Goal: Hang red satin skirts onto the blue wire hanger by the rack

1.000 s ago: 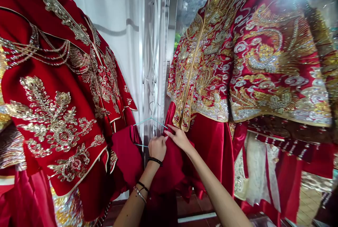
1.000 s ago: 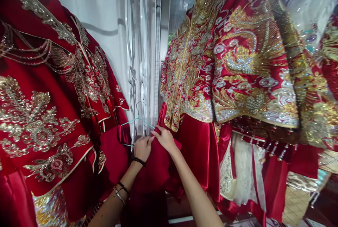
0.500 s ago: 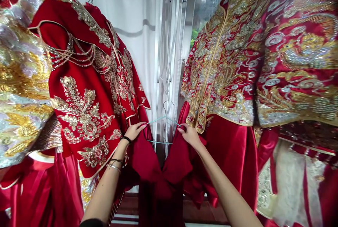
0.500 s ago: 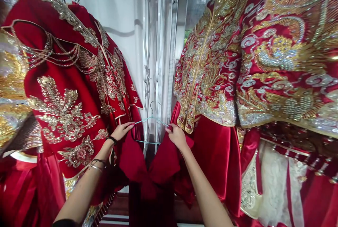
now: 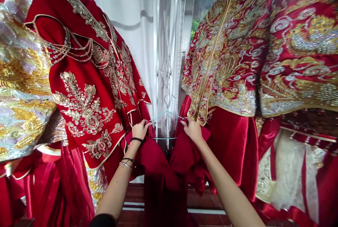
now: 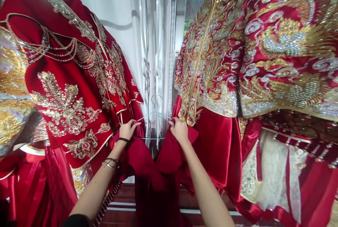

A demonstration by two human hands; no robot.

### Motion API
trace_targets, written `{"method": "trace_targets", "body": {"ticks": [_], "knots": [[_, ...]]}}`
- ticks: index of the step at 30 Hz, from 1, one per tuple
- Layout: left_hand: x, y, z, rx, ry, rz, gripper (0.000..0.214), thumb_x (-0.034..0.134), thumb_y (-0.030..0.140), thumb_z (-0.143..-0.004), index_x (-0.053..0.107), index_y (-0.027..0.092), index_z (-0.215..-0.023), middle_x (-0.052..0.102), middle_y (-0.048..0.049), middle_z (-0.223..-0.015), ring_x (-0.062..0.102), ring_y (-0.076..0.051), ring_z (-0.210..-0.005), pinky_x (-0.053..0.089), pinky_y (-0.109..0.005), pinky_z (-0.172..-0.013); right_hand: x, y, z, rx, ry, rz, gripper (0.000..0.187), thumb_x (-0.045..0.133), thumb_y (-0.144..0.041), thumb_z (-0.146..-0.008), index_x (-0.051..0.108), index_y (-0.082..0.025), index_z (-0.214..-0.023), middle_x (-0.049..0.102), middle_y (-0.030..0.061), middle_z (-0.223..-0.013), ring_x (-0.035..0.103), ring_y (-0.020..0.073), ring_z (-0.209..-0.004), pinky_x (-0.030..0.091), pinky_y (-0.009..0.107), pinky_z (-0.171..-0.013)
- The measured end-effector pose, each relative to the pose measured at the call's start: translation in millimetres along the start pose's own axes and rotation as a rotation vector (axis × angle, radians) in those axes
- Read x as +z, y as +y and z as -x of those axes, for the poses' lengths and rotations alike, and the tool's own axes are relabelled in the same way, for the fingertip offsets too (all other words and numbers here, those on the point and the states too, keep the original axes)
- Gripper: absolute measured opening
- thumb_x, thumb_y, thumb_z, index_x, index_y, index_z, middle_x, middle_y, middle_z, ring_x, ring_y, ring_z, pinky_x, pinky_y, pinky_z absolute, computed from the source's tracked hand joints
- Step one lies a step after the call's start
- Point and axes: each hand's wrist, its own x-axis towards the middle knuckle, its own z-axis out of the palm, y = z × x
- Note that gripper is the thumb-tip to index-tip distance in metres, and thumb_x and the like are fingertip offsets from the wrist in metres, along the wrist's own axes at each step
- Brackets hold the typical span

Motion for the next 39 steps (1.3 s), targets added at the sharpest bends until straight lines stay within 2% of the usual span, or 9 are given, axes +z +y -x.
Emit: {"method": "trace_targets", "body": {"ticks": [7,10,14,19,24,28,32,35,39], "knots": [[-8.3,1.2,9.4,0.132,0.057,0.006,0.049,0.023,0.051,-0.087,0.053,0.020,-0.109,0.065,-0.0073,-0.092,0.057,-0.021,-0.090,0.038,-0.032,-0.079,-0.4,1.8,4.3,-0.094,0.024,-0.099,0.040,0.033,-0.033,-0.086,0.051,-0.012,-0.114,0.060,0.0100,-0.112,0.053,0.0192,-0.104,0.034,0.030,-0.092],[-8.3,2.5,14.1,0.131,0.103,0.034,0.049,0.025,0.049,-0.088,0.046,0.019,-0.120,0.060,-0.0084,-0.109,0.051,-0.023,-0.101,0.035,-0.036,-0.086,-1.5,2.7,7.5,-0.101,0.030,-0.083,0.044,0.036,-0.035,-0.085,0.047,-0.014,-0.122,0.058,0.0108,-0.116,0.051,0.0206,-0.108,0.033,0.034,-0.094],[-6.5,3.4,20.2,0.135,0.159,0.074,0.050,0.029,0.047,-0.087,0.040,0.018,-0.126,0.052,-0.0096,-0.121,0.044,-0.023,-0.111,0.032,-0.038,-0.093,-0.2,7.6,17.4,-0.146,0.112,-0.037,0.050,0.036,-0.037,-0.084,0.039,-0.015,-0.130,0.055,0.0108,-0.121,0.045,0.0206,-0.114,0.029,0.037,-0.097],[-5.0,-1.0,19.3,0.143,0.088,0.118,0.049,0.030,0.043,-0.088,0.041,0.017,-0.127,0.057,-0.0100,-0.114,0.047,-0.024,-0.107,0.032,-0.041,-0.092,-3.7,10.9,27.1,-0.154,0.125,0.011,0.051,0.036,-0.035,-0.084,0.036,-0.018,-0.132,0.054,0.0087,-0.123,0.045,0.0189,-0.114,0.028,0.036,-0.097],[-5.2,-22.1,13.1,0.226,-0.039,0.423,0.044,0.031,0.033,-0.088,0.041,0.018,-0.128,0.057,-0.0068,-0.117,0.049,-0.018,-0.107,0.034,-0.037,-0.095,-7.5,7.0,29.5,-0.083,0.108,0.075,0.050,0.038,-0.033,-0.083,0.039,-0.019,-0.130,0.057,0.0077,-0.117,0.048,0.0192,-0.110,0.031,0.034,-0.094],[-6.5,-32.1,13.5,0.239,-0.008,0.572,0.039,0.040,0.034,-0.085,0.051,0.019,-0.120,0.058,-0.0048,-0.118,0.050,-0.016,-0.109,0.034,-0.032,-0.098,-1.5,5.4,30.3,-0.100,0.145,0.075,0.049,0.035,-0.031,-0.083,0.039,-0.017,-0.130,0.059,0.0077,-0.113,0.049,0.0176,-0.105,0.030,0.032,-0.093],[-5.4,-28.8,15.8,0.158,0.103,0.529,0.032,0.047,0.035,-0.083,0.058,0.022,-0.110,0.062,-0.0027,-0.111,0.055,-0.016,-0.101,0.037,-0.032,-0.095,1.7,6.2,29.4,-0.094,0.145,0.063,0.049,0.036,-0.031,-0.082,0.042,-0.016,-0.128,0.060,0.0085,-0.109,0.051,0.0180,-0.102,0.031,0.032,-0.091],[-7.4,-20.5,18.8,0.148,0.123,0.467,0.033,0.045,0.037,-0.083,0.057,0.023,-0.111,0.063,-0.0021,-0.109,0.056,-0.016,-0.099,0.039,-0.030,-0.092,0.0,4.4,29.5,-0.100,0.145,0.070,0.047,0.035,-0.032,-0.082,0.043,-0.015,-0.126,0.060,0.0090,-0.108,0.050,0.0187,-0.102,0.031,0.033,-0.091],[-13.8,4.5,24.6,0.054,0.112,0.174,0.047,0.046,0.052,-0.078,0.054,0.023,-0.115,0.063,-0.0061,-0.104,0.054,-0.022,-0.100,0.039,-0.035,-0.088,2.0,-7.6,29.3,-0.029,0.178,0.136,0.049,0.040,-0.039,-0.080,0.044,-0.012,-0.121,0.059,0.0135,-0.107,0.048,0.0237,-0.103,0.028,0.040,-0.092]]}}
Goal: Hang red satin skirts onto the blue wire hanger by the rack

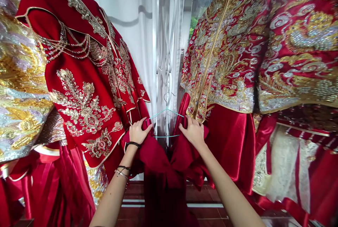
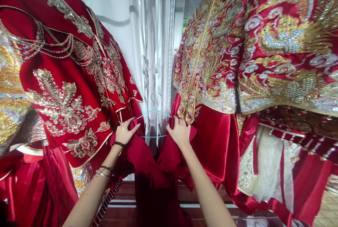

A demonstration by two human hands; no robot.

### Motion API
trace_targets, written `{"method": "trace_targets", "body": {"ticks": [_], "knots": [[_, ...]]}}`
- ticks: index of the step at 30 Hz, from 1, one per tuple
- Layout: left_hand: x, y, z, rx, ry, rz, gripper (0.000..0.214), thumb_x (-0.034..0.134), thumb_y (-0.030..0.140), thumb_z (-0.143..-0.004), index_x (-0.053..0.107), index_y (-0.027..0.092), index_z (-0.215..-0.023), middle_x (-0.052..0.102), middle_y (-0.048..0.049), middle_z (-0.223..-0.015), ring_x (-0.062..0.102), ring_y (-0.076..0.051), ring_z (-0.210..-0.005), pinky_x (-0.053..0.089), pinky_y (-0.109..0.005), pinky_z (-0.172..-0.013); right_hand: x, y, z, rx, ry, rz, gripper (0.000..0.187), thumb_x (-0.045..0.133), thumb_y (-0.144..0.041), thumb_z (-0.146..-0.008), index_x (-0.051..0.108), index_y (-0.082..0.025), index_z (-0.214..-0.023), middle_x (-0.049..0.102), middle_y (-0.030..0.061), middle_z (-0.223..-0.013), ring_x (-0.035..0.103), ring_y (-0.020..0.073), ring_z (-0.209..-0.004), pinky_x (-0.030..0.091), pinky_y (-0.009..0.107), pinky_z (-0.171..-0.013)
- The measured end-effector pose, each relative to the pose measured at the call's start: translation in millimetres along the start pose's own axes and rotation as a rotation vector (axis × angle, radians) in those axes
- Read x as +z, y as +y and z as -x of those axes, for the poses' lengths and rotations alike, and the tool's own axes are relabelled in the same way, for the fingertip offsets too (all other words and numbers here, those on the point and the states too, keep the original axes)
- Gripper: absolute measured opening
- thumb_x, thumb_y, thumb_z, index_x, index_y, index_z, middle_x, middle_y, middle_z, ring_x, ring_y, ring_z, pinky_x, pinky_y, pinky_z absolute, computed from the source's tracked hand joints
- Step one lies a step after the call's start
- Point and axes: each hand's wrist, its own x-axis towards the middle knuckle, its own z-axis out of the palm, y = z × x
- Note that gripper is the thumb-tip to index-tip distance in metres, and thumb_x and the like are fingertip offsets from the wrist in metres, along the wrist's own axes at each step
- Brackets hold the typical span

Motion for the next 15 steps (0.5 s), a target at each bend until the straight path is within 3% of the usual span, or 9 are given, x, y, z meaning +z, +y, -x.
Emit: {"method": "trace_targets", "body": {"ticks": [2,5,8,11,15], "knots": [[0.2,13.7,0.0,-0.093,0.015,-0.165,0.050,0.047,0.055,-0.075,0.056,0.021,-0.111,0.064,-0.0091,-0.100,0.053,-0.027,-0.100,0.038,-0.040,-0.086,2.7,-5.8,-1.1,0.059,0.011,0.047,0.049,0.041,-0.040,-0.080,0.045,-0.011,-0.119,0.058,0.0159,-0.106,0.047,0.0271,-0.104,0.028,0.045,-0.091],[-2.0,20.9,-3.8,-0.143,-0.043,-0.230,0.036,0.046,0.041,-0.079,0.056,0.021,-0.107,0.064,-0.0080,-0.099,0.054,-0.027,-0.097,0.039,-0.041,-0.082,5.2,-3.2,-4.5,0.105,-0.002,0.048,0.044,0.041,-0.034,-0.080,0.045,-0.016,-0.120,0.056,0.0144,-0.110,0.046,0.0275,-0.107,0.027,0.047,-0.092],[-12.9,11.5,-8.6,-0.129,-0.193,-0.188,0.035,0.044,0.031,-0.078,0.054,0.025,-0.111,0.064,-0.0056,-0.102,0.057,-0.024,-0.095,0.042,-0.035,-0.078,1.4,11.8,-9.1,0.115,-0.069,-0.025,0.042,0.043,-0.033,-0.078,0.049,-0.023,-0.119,0.054,0.0091,-0.116,0.045,0.0252,-0.111,0.027,0.046,-0.095],[-28.6,0.7,-10.9,-0.137,-0.347,-0.189,0.040,0.042,0.032,-0.078,0.052,0.027,-0.116,0.066,-0.0061,-0.099,0.060,-0.023,-0.092,0.043,-0.031,-0.075,-7.2,24.9,-14.0,0.136,-0.162,-0.081,0.044,0.042,-0.038,-0.078,0.049,-0.027,-0.120,0.055,0.0069,-0.117,0.050,0.0241,-0.106,0.037,0.040,-0.089],[-44.5,-2.0,-13.9,-0.105,-0.403,-0.256,0.044,0.040,0.033,-0.079,0.050,0.024,-0.121,0.065,-0.0097,-0.100,0.060,-0.027,-0.093,0.044,-0.034,-0.075,-19.1,31.6,-23.1,0.146,-0.301,-0.049,0.046,0.042,-0.043,-0.078,0.049,-0.032,-0.121,0.061,0.0056,-0.110,0.058,0.0236,-0.094,0.044,0.035,-0.077]]}}
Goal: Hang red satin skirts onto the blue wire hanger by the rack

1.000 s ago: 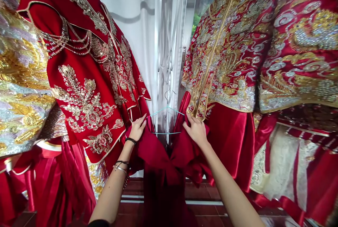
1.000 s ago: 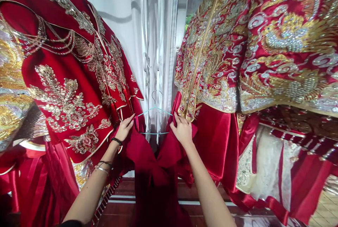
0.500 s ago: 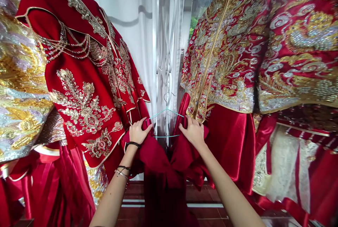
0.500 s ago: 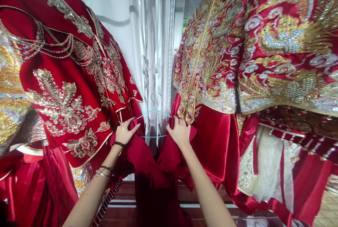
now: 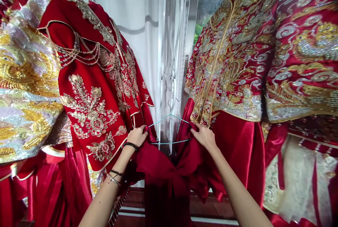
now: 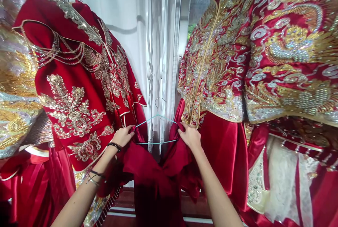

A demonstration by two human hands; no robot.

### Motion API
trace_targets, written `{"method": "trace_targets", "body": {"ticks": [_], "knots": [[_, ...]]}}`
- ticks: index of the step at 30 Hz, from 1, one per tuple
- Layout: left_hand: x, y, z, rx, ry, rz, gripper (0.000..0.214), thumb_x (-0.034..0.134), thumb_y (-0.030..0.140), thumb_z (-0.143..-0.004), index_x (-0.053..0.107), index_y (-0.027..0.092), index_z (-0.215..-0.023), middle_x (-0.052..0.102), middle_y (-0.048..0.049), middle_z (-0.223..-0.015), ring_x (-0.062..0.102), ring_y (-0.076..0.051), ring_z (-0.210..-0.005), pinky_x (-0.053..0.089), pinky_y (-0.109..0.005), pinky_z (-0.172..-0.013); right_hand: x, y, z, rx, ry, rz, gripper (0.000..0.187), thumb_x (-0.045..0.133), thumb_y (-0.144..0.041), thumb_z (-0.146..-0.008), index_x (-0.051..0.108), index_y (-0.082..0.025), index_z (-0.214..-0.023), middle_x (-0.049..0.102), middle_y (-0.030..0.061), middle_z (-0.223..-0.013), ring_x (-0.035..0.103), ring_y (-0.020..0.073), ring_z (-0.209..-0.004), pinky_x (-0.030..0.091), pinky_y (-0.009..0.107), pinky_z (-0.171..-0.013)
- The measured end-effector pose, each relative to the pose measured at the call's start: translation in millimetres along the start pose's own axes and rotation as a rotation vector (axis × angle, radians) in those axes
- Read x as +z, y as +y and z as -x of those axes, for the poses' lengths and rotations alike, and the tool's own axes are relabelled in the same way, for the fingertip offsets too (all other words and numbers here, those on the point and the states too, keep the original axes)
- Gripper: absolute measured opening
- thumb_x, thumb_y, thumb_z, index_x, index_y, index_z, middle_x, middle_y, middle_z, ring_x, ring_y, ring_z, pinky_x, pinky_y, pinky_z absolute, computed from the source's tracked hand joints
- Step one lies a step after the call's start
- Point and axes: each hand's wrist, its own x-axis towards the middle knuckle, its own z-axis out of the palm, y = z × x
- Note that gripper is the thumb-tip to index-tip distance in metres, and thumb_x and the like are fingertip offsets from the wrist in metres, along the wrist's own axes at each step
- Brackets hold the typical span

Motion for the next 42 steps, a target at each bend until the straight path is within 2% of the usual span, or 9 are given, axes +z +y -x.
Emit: {"method": "trace_targets", "body": {"ticks": [6,11,14,19,24,33,36,40,42], "knots": [[-13.6,-12.8,-5.7,0.136,-0.031,0.180,0.033,0.043,0.024,-0.075,0.064,0.024,-0.100,0.069,-0.0010,-0.078,0.062,-0.018,-0.081,0.044,-0.024,-0.074,-19.5,16.3,-8.0,-0.047,-0.102,0.012,0.041,0.048,-0.047,-0.073,0.059,-0.034,-0.111,0.068,0.0023,-0.091,0.061,0.0234,-0.089,0.045,0.033,-0.073],[-6.9,-19.9,-2.2,0.058,0.080,0.037,0.034,0.040,0.023,-0.076,0.061,0.025,-0.103,0.068,-0.0038,-0.084,0.062,-0.021,-0.082,0.044,-0.030,-0.075,-20.0,24.1,-3.9,-0.022,-0.072,0.027,0.041,0.049,-0.043,-0.073,0.058,-0.034,-0.112,0.069,0.0019,-0.085,0.062,0.0230,-0.083,0.045,0.032,-0.067],[4.6,-24.0,6.2,-0.021,0.119,0.028,0.034,0.038,0.021,-0.078,0.059,0.024,-0.104,0.066,-0.0055,-0.096,0.061,-0.022,-0.087,0.045,-0.030,-0.074,-11.2,22.5,-1.0,-0.013,-0.054,0.008,0.043,0.048,-0.043,-0.073,0.055,-0.034,-0.114,0.067,0.0017,-0.095,0.061,0.0231,-0.087,0.046,0.032,-0.068],[27.3,-23.2,17.7,-0.046,0.257,0.200,0.032,0.041,0.028,-0.079,0.056,0.024,-0.107,0.061,-0.0043,-0.104,0.059,-0.019,-0.090,0.044,-0.027,-0.077,7.5,15.5,2.8,-0.051,0.012,0.010,0.047,0.046,-0.043,-0.075,0.049,-0.030,-0.120,0.056,0.0038,-0.119,0.057,0.0241,-0.099,0.046,0.033,-0.070],[38.8,-10.2,16.9,-0.132,0.363,0.202,0.038,0.050,0.041,-0.075,0.056,0.025,-0.109,0.058,-0.0043,-0.096,0.059,-0.019,-0.084,0.045,-0.026,-0.067,15.4,11.6,3.6,-0.075,0.044,0.082,0.045,0.044,-0.036,-0.079,0.047,-0.025,-0.123,0.057,0.0086,-0.116,0.060,0.0234,-0.092,0.046,0.032,-0.070],[37.9,-16.7,14.2,-0.072,0.346,0.273,0.040,0.054,0.037,-0.073,0.056,0.025,-0.111,0.056,-0.0035,-0.092,0.058,-0.018,-0.082,0.045,-0.026,-0.072,6.3,14.0,2.0,-0.152,-0.056,0.147,0.049,0.041,-0.030,-0.080,0.042,-0.019,-0.127,0.059,0.0129,-0.113,0.060,0.0253,-0.092,0.044,0.034,-0.076],[36.7,-13.0,15.7,-0.081,0.329,0.222,0.041,0.051,0.032,-0.074,0.054,0.024,-0.114,0.058,-0.0048,-0.096,0.058,-0.018,-0.084,0.045,-0.027,-0.073,6.4,1.1,10.4,-0.078,-0.010,0.182,0.044,0.043,-0.032,-0.078,0.047,-0.019,-0.120,0.062,0.0136,-0.104,0.061,0.0260,-0.087,0.044,0.035,-0.071],[32.3,7.6,18.5,-0.170,0.329,-0.067,0.039,0.048,0.032,-0.075,0.055,0.017,-0.110,0.059,-0.0125,-0.095,0.057,-0.027,-0.088,0.045,-0.035,-0.071,17.0,-19.7,19.6,0.024,0.185,0.271,0.032,0.043,-0.026,-0.077,0.055,-0.012,-0.102,0.062,0.0158,-0.093,0.059,0.0288,-0.091,0.043,0.039,-0.074],[30.2,18.5,16.6,-0.205,0.319,-0.188,0.036,0.046,0.032,-0.075,0.057,0.013,-0.103,0.059,-0.0164,-0.091,0.057,-0.031,-0.087,0.045,-0.038,-0.067,22.7,-24.8,19.8,0.049,0.248,0.300,0.031,0.042,-0.025,-0.078,0.054,-0.011,-0.103,0.062,0.0166,-0.091,0.059,0.0292,-0.090,0.043,0.041,-0.074]]}}
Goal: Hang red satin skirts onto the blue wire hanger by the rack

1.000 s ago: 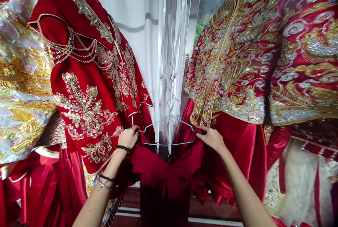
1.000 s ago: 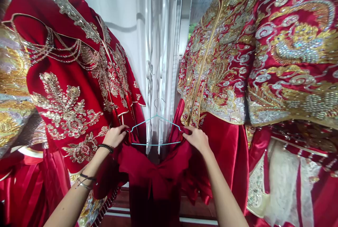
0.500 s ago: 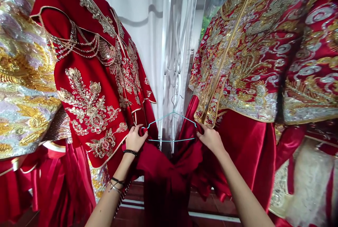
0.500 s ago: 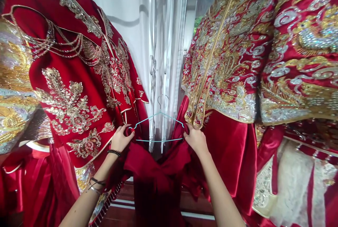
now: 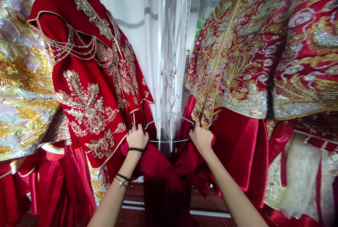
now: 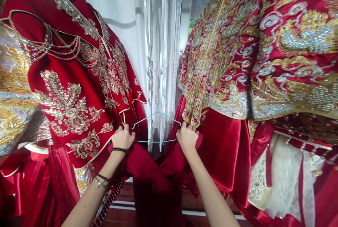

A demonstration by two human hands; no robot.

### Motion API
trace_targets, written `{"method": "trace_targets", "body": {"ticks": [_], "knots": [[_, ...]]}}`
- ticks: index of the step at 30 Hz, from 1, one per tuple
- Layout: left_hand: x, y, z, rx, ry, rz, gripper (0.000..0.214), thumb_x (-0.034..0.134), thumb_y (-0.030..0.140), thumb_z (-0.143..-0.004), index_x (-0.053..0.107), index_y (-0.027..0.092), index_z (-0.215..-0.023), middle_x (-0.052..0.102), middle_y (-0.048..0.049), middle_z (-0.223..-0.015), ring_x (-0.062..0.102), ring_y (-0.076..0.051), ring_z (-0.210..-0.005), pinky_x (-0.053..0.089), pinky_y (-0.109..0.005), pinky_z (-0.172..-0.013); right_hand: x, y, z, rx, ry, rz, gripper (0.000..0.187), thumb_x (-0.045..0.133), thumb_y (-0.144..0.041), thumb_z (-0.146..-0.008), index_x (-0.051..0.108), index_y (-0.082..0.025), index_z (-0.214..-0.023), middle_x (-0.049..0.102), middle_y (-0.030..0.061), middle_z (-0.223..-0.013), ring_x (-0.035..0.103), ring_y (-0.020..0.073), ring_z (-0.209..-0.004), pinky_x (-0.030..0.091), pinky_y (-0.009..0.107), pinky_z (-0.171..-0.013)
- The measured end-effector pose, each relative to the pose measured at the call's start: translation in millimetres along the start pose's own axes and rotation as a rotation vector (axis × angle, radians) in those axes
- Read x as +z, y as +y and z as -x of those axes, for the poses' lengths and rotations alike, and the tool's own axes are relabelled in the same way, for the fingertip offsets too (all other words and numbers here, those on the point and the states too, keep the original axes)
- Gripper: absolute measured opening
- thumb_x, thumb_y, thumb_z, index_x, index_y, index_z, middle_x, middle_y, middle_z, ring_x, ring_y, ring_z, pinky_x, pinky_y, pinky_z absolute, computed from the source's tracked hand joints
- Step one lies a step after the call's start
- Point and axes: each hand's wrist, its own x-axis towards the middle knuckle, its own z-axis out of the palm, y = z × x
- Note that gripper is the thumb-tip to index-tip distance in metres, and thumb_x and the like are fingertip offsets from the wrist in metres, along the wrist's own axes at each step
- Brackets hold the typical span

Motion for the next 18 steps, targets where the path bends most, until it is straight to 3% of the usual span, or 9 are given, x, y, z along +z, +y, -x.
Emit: {"method": "trace_targets", "body": {"ticks": [5,11,13,15,18], "knots": [[-7.5,4.2,-13.5,0.010,-0.109,-0.057,0.033,0.036,0.027,-0.079,0.058,0.013,-0.100,0.062,-0.0176,-0.085,0.062,-0.031,-0.077,0.046,-0.038,-0.061,-2.6,7.0,-8.1,-0.053,-0.028,-0.004,0.038,0.036,-0.031,-0.083,0.052,-0.014,-0.113,0.063,0.0146,-0.089,0.062,0.0278,-0.080,0.043,0.044,-0.072],[-29.7,-23.5,-34.9,0.151,-0.311,0.073,0.028,0.043,0.017,-0.068,0.068,0.019,-0.081,0.068,-0.0115,-0.083,0.063,-0.025,-0.083,0.047,-0.031,-0.069,-28.6,26.3,-24.8,-0.026,-0.235,-0.098,0.040,0.049,-0.034,-0.073,0.058,-0.024,-0.110,0.065,0.0109,-0.089,0.062,0.0249,-0.082,0.045,0.033,-0.066],[-37.9,-35.3,-42.5,0.160,-0.382,0.187,0.028,0.044,0.012,-0.064,0.069,0.020,-0.075,0.068,-0.0071,-0.075,0.063,-0.021,-0.074,0.047,-0.027,-0.066,-36.3,31.7,-29.1,-0.054,-0.255,-0.107,0.042,0.052,-0.030,-0.069,0.058,-0.026,-0.111,0.065,0.0098,-0.090,0.062,0.0240,-0.082,0.045,0.032,-0.066],[-44.6,-50.8,-48.5,0.068,-0.493,0.345,0.031,0.043,0.008,-0.060,0.069,0.019,-0.074,0.065,-0.0032,-0.062,0.059,-0.016,-0.055,0.046,-0.025,-0.056,-42.9,37.2,-32.5,-0.065,-0.252,-0.098,0.044,0.052,-0.028,-0.067,0.058,-0.027,-0.111,0.066,0.0093,-0.089,0.062,0.0241,-0.082,0.045,0.031,-0.066],[-48.1,-78.1,-46.8,-0.178,-0.624,0.662,0.039,0.039,0.006,-0.058,0.067,0.015,-0.082,0.054,0.0027,-0.047,0.042,-0.009,-0.034,0.042,-0.023,-0.044,-50.1,43.1,-36.2,-0.061,-0.244,-0.069,0.044,0.051,-0.025,-0.067,0.059,-0.026,-0.109,0.066,0.0100,-0.087,0.062,0.0247,-0.081,0.044,0.031,-0.064]]}}
